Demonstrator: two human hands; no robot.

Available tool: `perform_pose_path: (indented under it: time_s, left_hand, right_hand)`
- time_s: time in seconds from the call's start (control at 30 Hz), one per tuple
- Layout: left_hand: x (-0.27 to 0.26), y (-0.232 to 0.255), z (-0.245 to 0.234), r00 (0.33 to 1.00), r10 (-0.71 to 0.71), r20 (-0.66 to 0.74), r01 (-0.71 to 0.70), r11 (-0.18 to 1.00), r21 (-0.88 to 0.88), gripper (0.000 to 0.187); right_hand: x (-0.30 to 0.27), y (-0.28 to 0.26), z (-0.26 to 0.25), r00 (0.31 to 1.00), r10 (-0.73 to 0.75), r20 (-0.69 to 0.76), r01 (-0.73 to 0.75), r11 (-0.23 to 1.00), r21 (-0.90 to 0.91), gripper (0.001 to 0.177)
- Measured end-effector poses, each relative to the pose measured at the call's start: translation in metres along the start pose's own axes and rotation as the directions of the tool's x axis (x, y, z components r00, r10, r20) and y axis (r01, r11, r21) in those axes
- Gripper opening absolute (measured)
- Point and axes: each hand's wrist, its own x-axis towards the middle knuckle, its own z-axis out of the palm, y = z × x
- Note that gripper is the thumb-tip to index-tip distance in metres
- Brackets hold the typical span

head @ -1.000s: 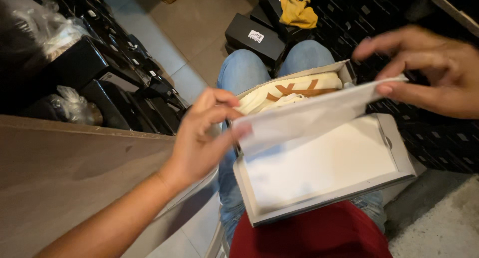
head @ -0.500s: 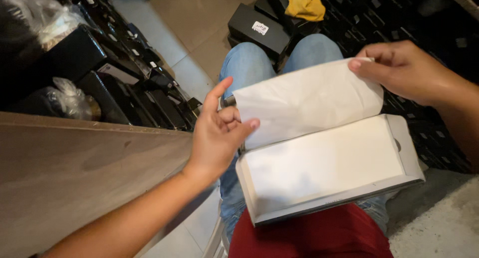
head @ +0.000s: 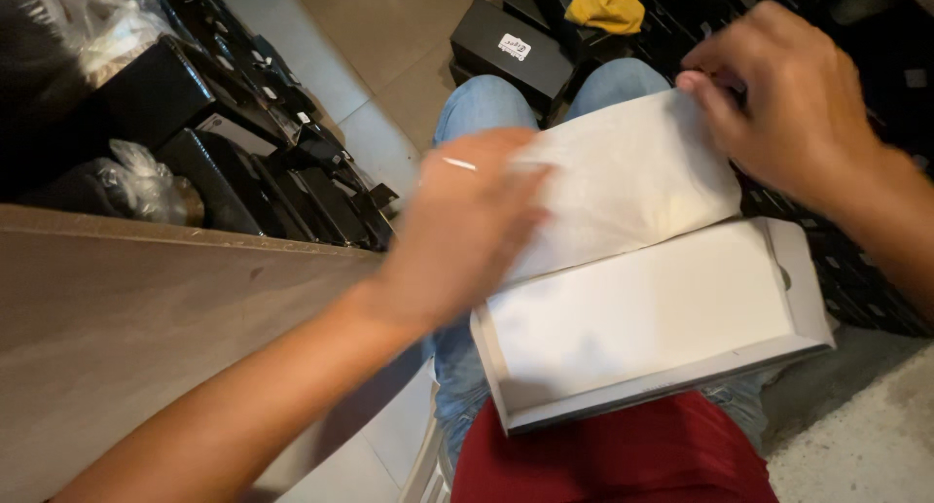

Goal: The person wipes a white sneaker with a yellow cloth, focusing on the upper and sole. They then place the sneaker into a shoebox, cover it with tissue paper, and close the box.

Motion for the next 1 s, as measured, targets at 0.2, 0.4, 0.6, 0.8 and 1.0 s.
perform_pose_path:
  time_s: [0.2,0.4,0.6,0.8,1.0]
  left_hand:
    - [-0.007,0.022,0.044,0.942,0.085,0.326,-0.171,0.955,0.244,0.068]
    - [-0.035,0.017,0.049,0.919,-0.147,0.365,-0.021,0.908,0.418,0.101]
    - [-0.028,0.017,0.054,0.943,-0.215,0.253,0.066,0.867,0.494,0.111]
    - [-0.026,0.021,0.062,0.944,-0.234,0.233,0.101,0.876,0.471,0.115]
    - [-0.016,0.029,0.061,0.919,-0.352,0.181,0.234,0.852,0.469,0.115]
  right_hand:
    - [-0.021,-0.043,0.005,0.818,-0.558,-0.142,0.575,0.803,0.160,0.030]
    - [-0.027,-0.039,0.025,0.868,-0.497,-0.007,0.480,0.835,0.269,0.038]
    - [-0.025,-0.038,0.028,0.885,-0.460,0.068,0.438,0.874,0.209,0.048]
    - [-0.003,-0.016,0.026,0.879,-0.470,-0.083,0.470,0.882,-0.022,0.052]
    - [0.037,-0.002,0.029,0.889,-0.417,0.190,0.353,0.888,0.294,0.028]
